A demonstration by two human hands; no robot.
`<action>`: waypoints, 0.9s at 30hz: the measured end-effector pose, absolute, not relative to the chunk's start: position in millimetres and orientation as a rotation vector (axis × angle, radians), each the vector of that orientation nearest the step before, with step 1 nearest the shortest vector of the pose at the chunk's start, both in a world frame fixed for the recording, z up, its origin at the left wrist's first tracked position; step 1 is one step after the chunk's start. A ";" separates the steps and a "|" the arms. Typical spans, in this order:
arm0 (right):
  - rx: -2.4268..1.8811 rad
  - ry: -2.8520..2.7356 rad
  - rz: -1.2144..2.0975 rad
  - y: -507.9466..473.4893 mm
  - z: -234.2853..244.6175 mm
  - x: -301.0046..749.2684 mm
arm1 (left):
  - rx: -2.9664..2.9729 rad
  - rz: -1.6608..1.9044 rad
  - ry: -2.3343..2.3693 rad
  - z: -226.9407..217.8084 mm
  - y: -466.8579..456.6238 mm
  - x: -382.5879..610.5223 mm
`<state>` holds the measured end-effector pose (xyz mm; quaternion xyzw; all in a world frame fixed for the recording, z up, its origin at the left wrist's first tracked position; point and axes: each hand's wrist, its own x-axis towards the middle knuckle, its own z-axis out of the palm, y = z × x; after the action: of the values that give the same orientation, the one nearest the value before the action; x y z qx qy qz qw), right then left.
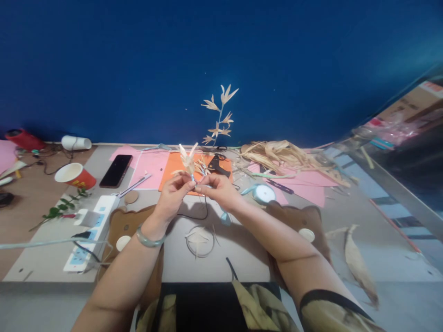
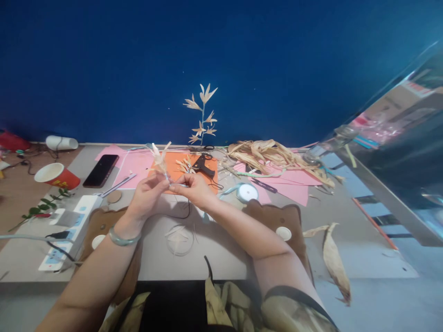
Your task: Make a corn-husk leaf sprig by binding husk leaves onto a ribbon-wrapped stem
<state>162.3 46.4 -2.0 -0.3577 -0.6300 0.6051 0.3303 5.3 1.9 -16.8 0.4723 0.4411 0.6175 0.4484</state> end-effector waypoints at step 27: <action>-0.860 -1.746 1.661 45.3 12.1 163.3 | 1.092 1.399 1.069 -14.7 -1.7 5.5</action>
<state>163.3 45.3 12.1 -0.3219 -0.6537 0.6218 0.2872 5.5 -1.7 -14.7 0.4536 0.4440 0.5809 0.5096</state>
